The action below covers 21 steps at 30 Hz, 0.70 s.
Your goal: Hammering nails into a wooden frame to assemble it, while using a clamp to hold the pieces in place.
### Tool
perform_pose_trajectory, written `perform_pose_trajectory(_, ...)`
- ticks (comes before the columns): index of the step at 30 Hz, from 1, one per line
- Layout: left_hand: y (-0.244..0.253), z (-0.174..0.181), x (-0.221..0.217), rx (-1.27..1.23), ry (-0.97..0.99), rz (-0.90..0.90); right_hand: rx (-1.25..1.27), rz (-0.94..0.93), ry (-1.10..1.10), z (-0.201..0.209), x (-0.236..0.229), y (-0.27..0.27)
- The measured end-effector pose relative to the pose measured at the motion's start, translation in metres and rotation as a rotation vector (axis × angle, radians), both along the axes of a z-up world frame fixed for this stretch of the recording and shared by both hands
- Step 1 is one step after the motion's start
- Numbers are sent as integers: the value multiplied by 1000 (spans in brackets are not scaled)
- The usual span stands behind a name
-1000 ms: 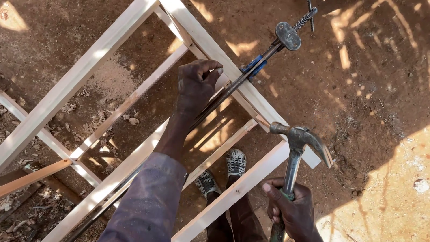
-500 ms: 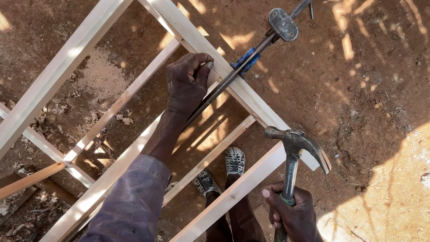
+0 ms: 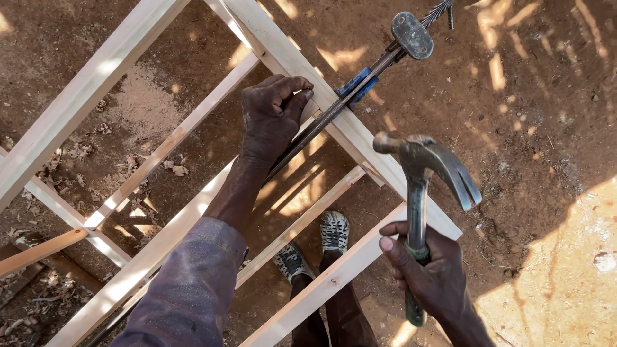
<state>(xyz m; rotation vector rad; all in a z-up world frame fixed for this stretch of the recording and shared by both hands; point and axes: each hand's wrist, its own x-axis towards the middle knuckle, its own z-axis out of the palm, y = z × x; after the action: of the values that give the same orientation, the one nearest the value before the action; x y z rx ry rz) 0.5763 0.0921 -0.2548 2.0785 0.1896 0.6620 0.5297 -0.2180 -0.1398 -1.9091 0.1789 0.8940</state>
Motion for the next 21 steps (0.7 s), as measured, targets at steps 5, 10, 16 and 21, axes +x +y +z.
perform_pose_trajectory(5, -3, 6, 0, -45, 23, -1, 66, 302, -364, 42, 43, 37)
perform_pose_trajectory(10, 1, 0, 2, -28, 36, 18, -45, 316, -223, 19, 46, 31)
perform_pose_trajectory(16, 6, -14, 4, -243, 78, 12, 226, 202, -310, 6, 45, 53)
perform_pose_trajectory(21, 6, -14, 5, -268, 102, 14, -46, 373, -480, -12, 57, 65)
